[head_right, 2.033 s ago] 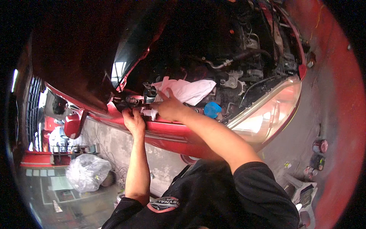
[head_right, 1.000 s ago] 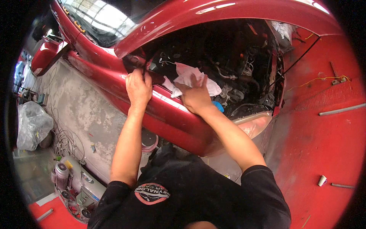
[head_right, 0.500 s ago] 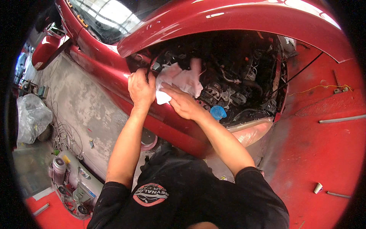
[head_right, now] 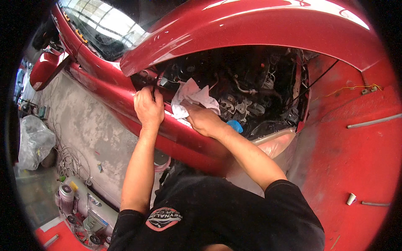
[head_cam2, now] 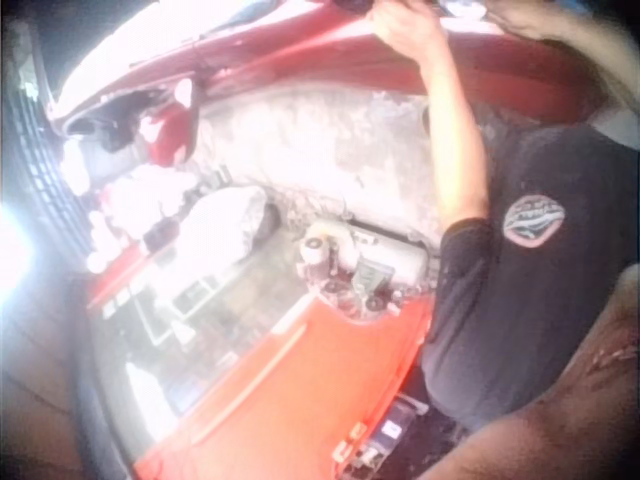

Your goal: The person wipes the red car's front fender and engine bay with a cloth, repeatedly dipping the cloth into a bucket of water. The person cleans around the headlight, along the fender edge, and inside the engine compartment, occasionally wringing out the cloth.

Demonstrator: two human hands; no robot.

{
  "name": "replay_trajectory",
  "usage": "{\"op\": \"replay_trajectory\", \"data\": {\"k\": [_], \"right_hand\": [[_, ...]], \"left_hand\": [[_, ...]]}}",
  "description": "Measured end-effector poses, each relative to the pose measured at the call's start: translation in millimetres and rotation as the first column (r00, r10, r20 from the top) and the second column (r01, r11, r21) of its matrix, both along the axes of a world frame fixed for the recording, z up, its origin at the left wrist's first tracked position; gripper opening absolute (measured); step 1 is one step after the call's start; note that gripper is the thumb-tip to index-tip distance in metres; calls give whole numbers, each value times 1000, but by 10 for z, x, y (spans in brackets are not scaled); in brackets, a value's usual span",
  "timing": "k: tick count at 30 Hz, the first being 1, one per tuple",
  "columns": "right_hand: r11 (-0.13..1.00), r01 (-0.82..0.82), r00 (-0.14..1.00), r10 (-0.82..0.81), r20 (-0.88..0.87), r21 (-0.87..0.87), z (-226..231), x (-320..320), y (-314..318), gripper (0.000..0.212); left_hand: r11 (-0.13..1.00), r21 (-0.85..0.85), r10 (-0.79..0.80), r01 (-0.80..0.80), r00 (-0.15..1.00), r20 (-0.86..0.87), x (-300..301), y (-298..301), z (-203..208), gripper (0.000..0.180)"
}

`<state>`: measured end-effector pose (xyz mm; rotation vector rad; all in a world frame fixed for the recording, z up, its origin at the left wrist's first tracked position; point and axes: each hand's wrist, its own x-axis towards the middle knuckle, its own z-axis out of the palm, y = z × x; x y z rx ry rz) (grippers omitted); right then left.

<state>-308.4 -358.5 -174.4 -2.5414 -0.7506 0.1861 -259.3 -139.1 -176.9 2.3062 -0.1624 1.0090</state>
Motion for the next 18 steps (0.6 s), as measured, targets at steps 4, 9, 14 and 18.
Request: {"op": "replay_trajectory", "data": {"k": [4, 9, 14, 18], "right_hand": [[994, -64, 998, 64, 9, 83, -18, 34, -2, 60], [996, 93, 995, -93, -25, 10, 34, -21, 79, 57], [916, 227, 972, -235, 16, -331, 42, -95, 11, 39], [917, 355, 933, -360, 6, -181, 224, -27, -452, 32]], "left_hand": [[1000, -4, 1, -1, 1000, 15, 5, -20, -5, 13], [998, 61, -19, 18, 1000, 1, -13, -4, 13, 14], [997, 66, -45, 43, 998, 34, -10, 7, 45, 14], [999, 33, -3, 3, 1000, 2, -18, -9, 46, 14]]}}
